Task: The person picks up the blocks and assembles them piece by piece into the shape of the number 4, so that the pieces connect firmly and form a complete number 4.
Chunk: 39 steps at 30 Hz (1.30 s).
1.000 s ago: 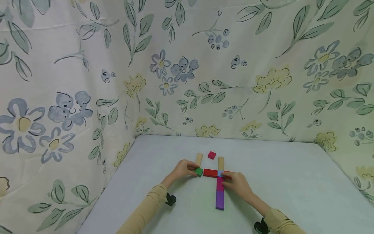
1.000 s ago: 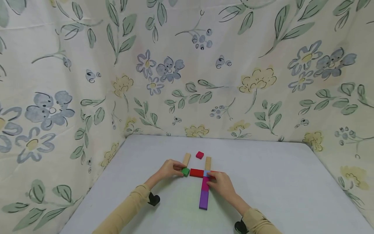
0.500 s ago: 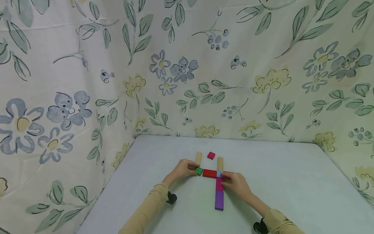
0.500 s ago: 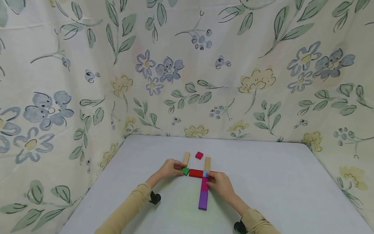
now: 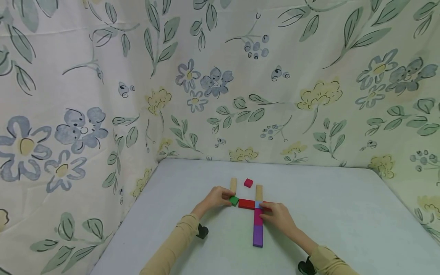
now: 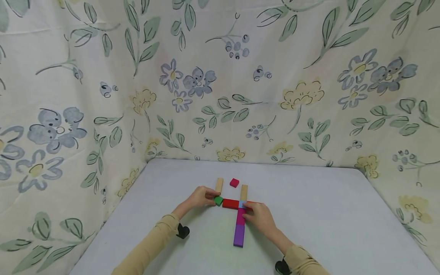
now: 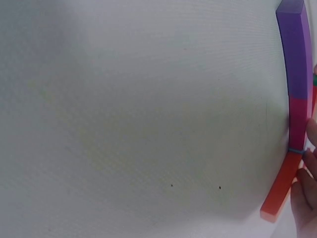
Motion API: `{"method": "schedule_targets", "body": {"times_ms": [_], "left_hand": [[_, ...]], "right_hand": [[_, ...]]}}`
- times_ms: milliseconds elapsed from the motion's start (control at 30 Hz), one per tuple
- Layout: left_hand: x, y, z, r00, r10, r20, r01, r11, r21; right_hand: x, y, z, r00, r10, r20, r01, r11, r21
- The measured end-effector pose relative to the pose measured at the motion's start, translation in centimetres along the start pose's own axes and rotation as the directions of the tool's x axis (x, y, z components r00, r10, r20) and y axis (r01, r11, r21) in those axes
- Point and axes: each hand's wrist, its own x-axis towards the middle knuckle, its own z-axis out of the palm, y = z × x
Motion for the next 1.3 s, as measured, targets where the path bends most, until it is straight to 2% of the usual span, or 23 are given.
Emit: {"method": "schedule_targets", "body": {"times_ms": [467, 867, 1100, 1300], "left_hand": [[-0.4, 0.3, -0.1, 1.0, 0.004, -0.007, -0.004, 1.0, 0.023], [-1.0, 1.4, -0.9, 1.0, -0.009, -0.017, 0.009, 1.0, 0.008], [-0.5, 1.5, -1.8, 0.995, -0.043, -0.09, 0.042, 0.999, -0.011], [0.1, 1.7, -2.5, 0.978, -0.057, -0.2, 0.046, 0.997, -0.058]], "right_hand": [[0.0, 0.0, 0.0, 1.0, -0.005, -0.005, 0.005, 1.0, -0.001], [-0.1, -0.3, -0.2, 1.0, -0.008, -0.003, 0.008, 1.0, 0.011], [-0.1, -0.3, -0.2, 1.0, -0.021, -0.015, 0.021, 1.0, -0.004], [-0.2, -0.4, -0.2, 0.999, -0.032, -0.015, 0.032, 0.999, -0.005]]}}
